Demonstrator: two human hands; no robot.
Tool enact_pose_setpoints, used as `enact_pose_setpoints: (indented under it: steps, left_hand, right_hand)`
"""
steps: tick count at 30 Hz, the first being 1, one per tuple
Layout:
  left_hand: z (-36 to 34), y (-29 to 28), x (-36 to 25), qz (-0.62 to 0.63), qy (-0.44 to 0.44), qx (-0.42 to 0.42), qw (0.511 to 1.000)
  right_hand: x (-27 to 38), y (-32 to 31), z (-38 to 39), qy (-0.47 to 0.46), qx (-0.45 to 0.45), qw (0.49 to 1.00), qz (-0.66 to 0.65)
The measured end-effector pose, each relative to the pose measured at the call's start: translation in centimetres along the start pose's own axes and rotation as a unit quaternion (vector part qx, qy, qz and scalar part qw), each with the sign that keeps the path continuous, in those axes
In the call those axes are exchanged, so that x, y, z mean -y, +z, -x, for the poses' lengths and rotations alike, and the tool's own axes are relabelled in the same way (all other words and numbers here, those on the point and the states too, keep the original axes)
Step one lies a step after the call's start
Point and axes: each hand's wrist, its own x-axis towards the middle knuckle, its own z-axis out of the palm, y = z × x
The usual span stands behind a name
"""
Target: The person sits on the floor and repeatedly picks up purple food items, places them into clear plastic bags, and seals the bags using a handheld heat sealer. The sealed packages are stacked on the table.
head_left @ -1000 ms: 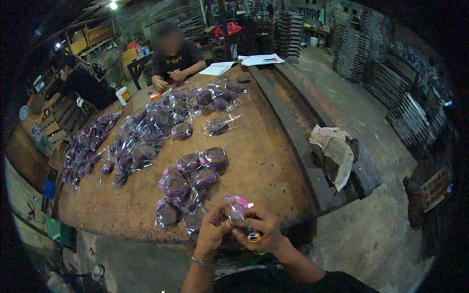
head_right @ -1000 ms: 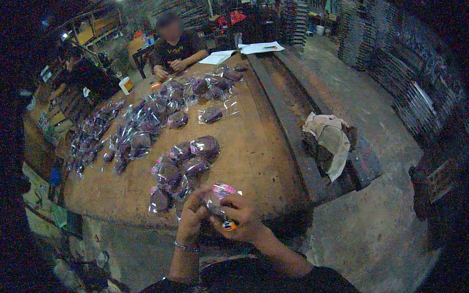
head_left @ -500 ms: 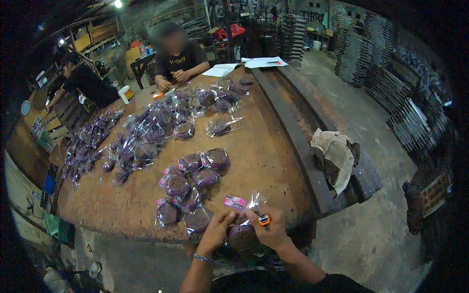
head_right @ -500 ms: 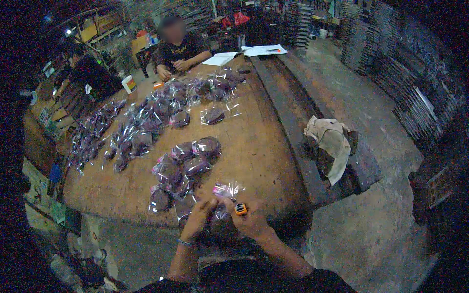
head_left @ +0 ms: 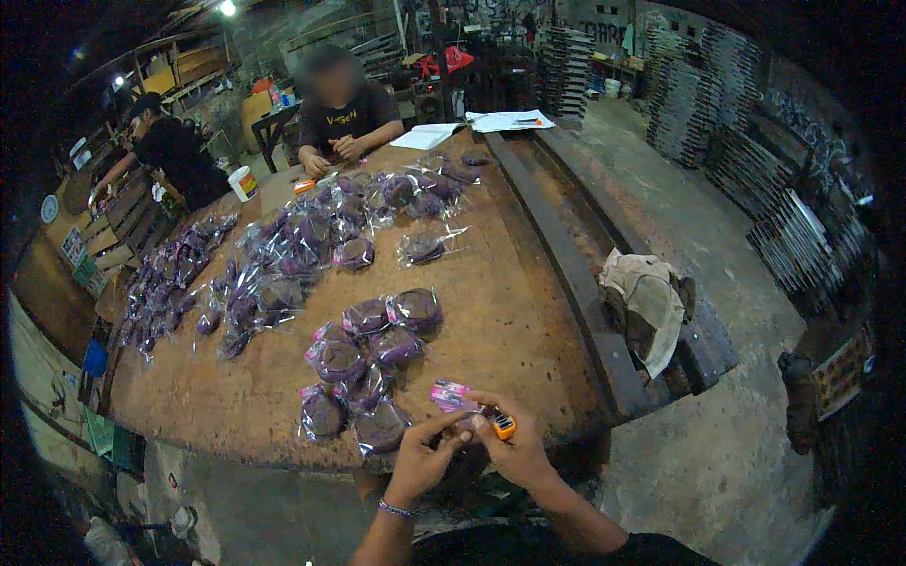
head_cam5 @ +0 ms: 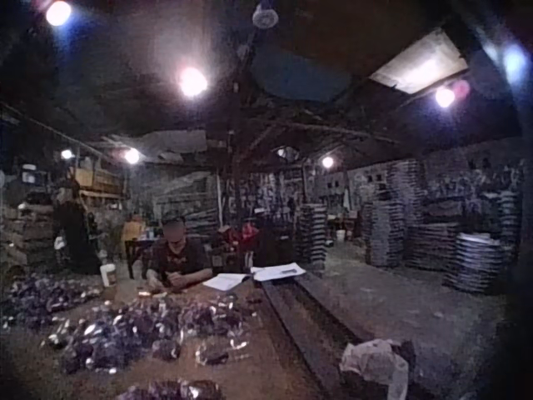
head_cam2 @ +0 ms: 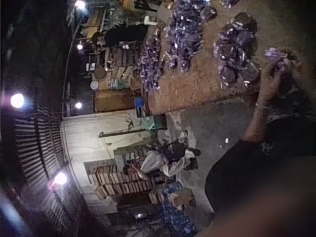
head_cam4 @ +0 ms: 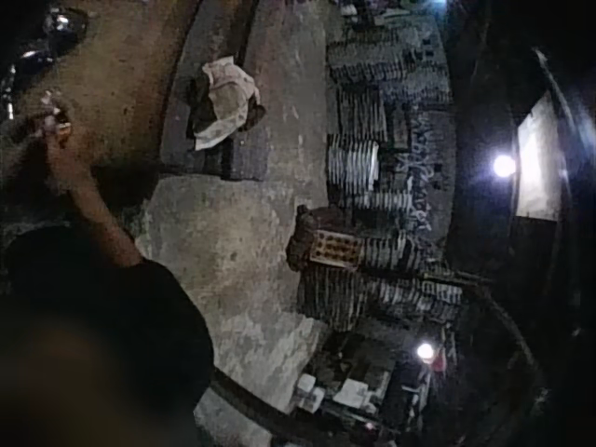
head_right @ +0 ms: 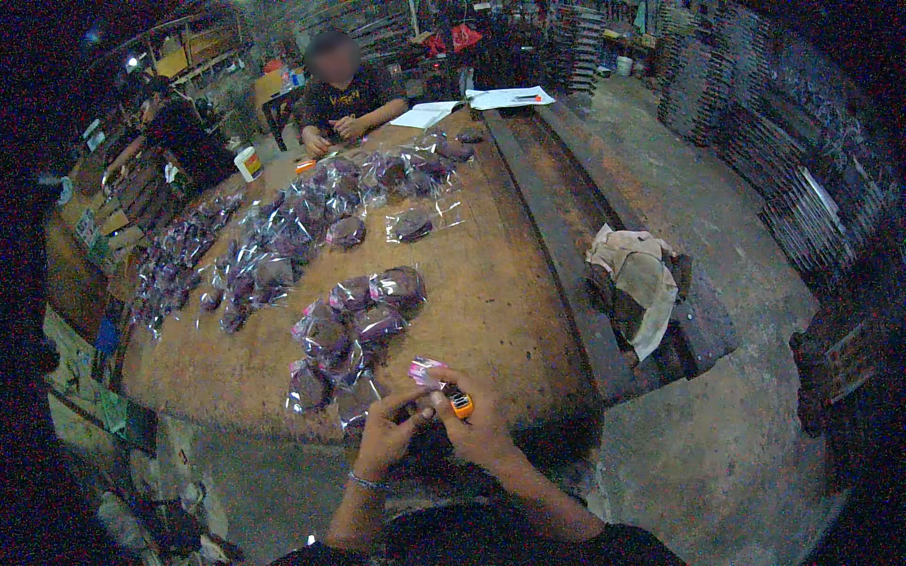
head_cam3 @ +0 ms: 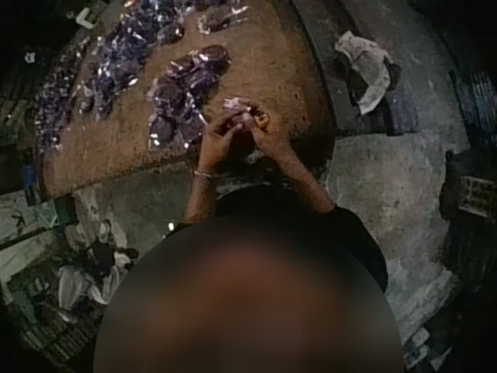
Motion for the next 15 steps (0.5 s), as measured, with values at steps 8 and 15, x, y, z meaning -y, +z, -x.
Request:
enact_pose_setpoints:
  steps: [8, 15]
  left_hand:
    - [0.01, 0.06, 0.54, 0.068, -0.012, -0.001, 0.998]
    - [0.01, -0.38, 0.24, 0.069, -0.088, -0.051, 0.992]
  right_hand:
    - [0.25, 0.09, 0.42, -0.004, -0.010, 0.999, -0.035]
    - [-0.29, 0.29, -0.10, -0.139, 0.026, 0.986, 0.091]
